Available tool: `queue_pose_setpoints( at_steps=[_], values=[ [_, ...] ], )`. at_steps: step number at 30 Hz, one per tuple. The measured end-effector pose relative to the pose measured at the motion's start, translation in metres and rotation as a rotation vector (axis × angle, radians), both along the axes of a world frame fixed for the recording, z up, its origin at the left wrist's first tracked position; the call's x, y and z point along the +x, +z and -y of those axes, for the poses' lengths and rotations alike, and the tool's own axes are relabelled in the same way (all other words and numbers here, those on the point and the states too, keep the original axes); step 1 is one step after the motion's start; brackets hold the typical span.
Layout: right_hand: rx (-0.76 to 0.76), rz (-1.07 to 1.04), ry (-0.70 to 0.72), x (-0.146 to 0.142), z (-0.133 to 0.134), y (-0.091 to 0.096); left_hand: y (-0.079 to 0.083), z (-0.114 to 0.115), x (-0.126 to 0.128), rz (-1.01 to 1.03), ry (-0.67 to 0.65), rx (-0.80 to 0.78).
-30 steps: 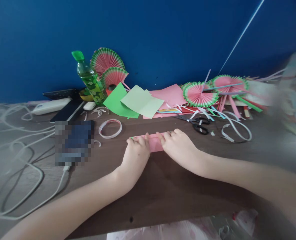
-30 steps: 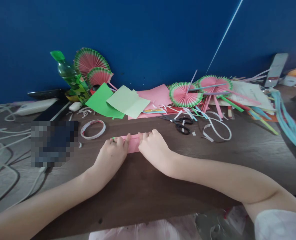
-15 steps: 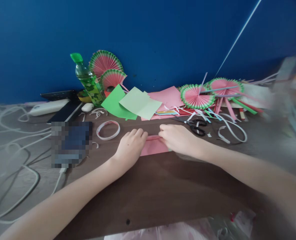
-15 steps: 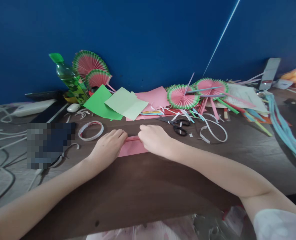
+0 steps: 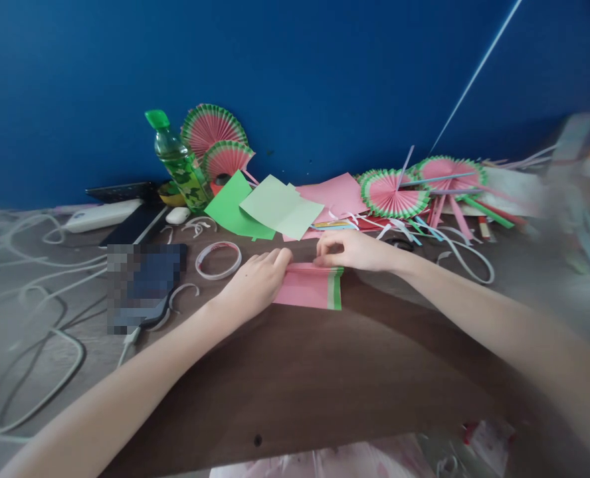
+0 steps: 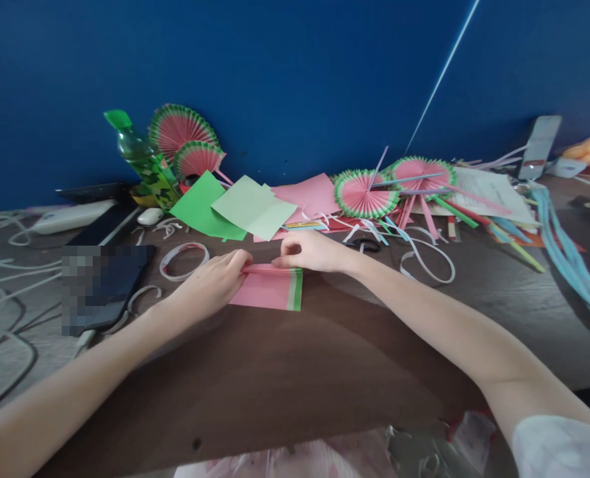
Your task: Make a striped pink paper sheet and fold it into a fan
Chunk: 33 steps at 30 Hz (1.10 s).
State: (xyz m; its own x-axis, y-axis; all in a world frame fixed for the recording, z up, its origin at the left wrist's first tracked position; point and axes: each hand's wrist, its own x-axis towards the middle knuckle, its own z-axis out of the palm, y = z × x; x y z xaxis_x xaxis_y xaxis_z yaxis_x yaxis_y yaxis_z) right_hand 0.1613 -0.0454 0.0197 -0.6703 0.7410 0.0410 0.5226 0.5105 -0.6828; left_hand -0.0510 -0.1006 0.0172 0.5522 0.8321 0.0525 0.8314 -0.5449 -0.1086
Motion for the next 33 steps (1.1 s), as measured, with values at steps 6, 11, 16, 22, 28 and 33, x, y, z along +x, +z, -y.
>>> queue_pose_setpoints(
  at_steps=[6, 11, 16, 22, 28, 33],
  values=[
    [-0.168, -0.027, 0.035, 0.004, -0.004, -0.004, -0.006, -0.002, -0.004, 0.066, -0.054, -0.008],
    [-0.056, 0.049, 0.043, 0.004, -0.002, 0.001, -0.007, -0.008, -0.008, 0.258, -0.073, -0.175],
    [-0.029, 0.169, 0.136, 0.005, -0.001, 0.004, 0.003, -0.014, -0.015, 0.423, -0.008, -0.331],
    [-0.241, 0.081, 0.112, 0.006, 0.001, 0.009, 0.014, -0.017, -0.018, 0.453, 0.035, -0.387],
    [-0.3, 0.126, 0.159, 0.009, 0.003, 0.02, 0.014, -0.016, -0.018, 0.439, 0.032, -0.351],
    [-0.274, 0.143, 0.162, 0.007, 0.0, 0.015, 0.013, -0.015, -0.017, 0.426, 0.03, -0.331]
  ],
)
